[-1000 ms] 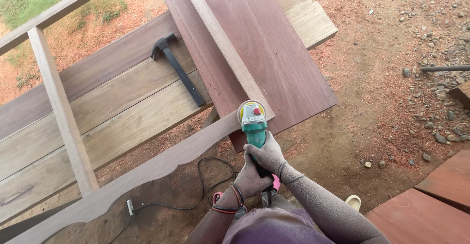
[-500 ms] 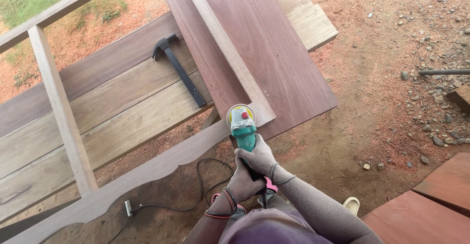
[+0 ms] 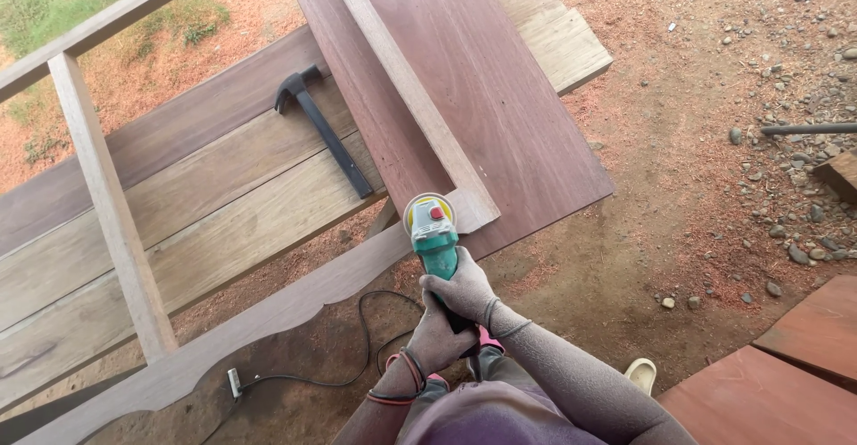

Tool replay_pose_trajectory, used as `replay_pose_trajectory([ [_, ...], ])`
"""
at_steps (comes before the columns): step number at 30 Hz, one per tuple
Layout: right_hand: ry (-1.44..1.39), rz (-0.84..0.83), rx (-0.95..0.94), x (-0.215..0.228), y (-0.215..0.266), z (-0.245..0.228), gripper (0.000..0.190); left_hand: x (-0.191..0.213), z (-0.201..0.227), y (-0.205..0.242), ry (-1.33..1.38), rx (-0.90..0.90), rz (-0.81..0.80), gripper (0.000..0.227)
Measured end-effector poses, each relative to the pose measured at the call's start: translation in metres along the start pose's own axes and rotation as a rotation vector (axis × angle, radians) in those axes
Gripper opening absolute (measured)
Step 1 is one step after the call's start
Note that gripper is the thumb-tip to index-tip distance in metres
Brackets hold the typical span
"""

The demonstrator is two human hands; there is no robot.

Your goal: Use an angle grinder with a sanding disc to smooth the edges of a wooden frame.

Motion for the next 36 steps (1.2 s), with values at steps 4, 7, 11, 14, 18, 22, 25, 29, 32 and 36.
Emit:
replay_pose_trajectory([
  [4, -0.09, 0.015, -0.018, 0.023, 0.01, 0.012, 0.067, -0.018, 0.005, -0.011, -0.019, -0.029, 0.003, 0.103],
  [7, -0.063, 0.111, -0.053, 0.039, 0.017, 0.025, 0.063, -0.041, 0.004, -0.015, -0.029, -0.089, -0.117, 0.098],
  [11, -0.076, 0.129, -0.007, 0.024, 0.022, 0.028, 0.061, -0.035, -0.009, -0.006, -0.05, -0.151, -0.088, 0.1],
  [14, -0.08, 0.105, 0.015, -0.001, 0.028, 0.017, 0.063, -0.027, -0.031, 0.009, -0.106, -0.084, -0.111, 0.096],
  [18, -0.066, 0.021, 0.018, -0.039, 0.039, -0.008, 0.064, -0.001, -0.043, 0.04, -0.034, -0.057, -0.034, 0.096],
  [22, -0.011, -0.048, 0.046, -0.079, 0.048, -0.031, 0.065, 0.013, -0.076, 0.062, -0.132, -0.217, -0.011, 0.08],
  [25, 0.062, -0.092, 0.045, -0.11, 0.056, -0.045, 0.067, 0.052, -0.072, 0.097, 0.127, -0.045, 0.186, 0.102],
  [29, 0.111, -0.225, 0.091, -0.154, 0.071, -0.077, 0.073, 0.084, -0.094, 0.134, 0.193, 0.042, 0.334, 0.103],
  [32, 0.169, -0.284, 0.116, -0.186, 0.077, -0.09, 0.076, 0.102, -0.122, 0.153, 0.149, 0.095, 0.414, 0.1],
  [36, 0.219, -0.321, 0.112, -0.207, 0.081, -0.105, 0.079, 0.12, -0.131, 0.166, 0.206, 0.101, 0.474, 0.104],
])
Point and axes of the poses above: each hand's wrist, its own y-axis away from the middle knuckle, its own x-axis out of the back of the hand, z = x × y, the point moved 10 cm from there along -y, towards the middle knuckle, and after that the axes turned 7 degrees about y, right-handed, at the moved point
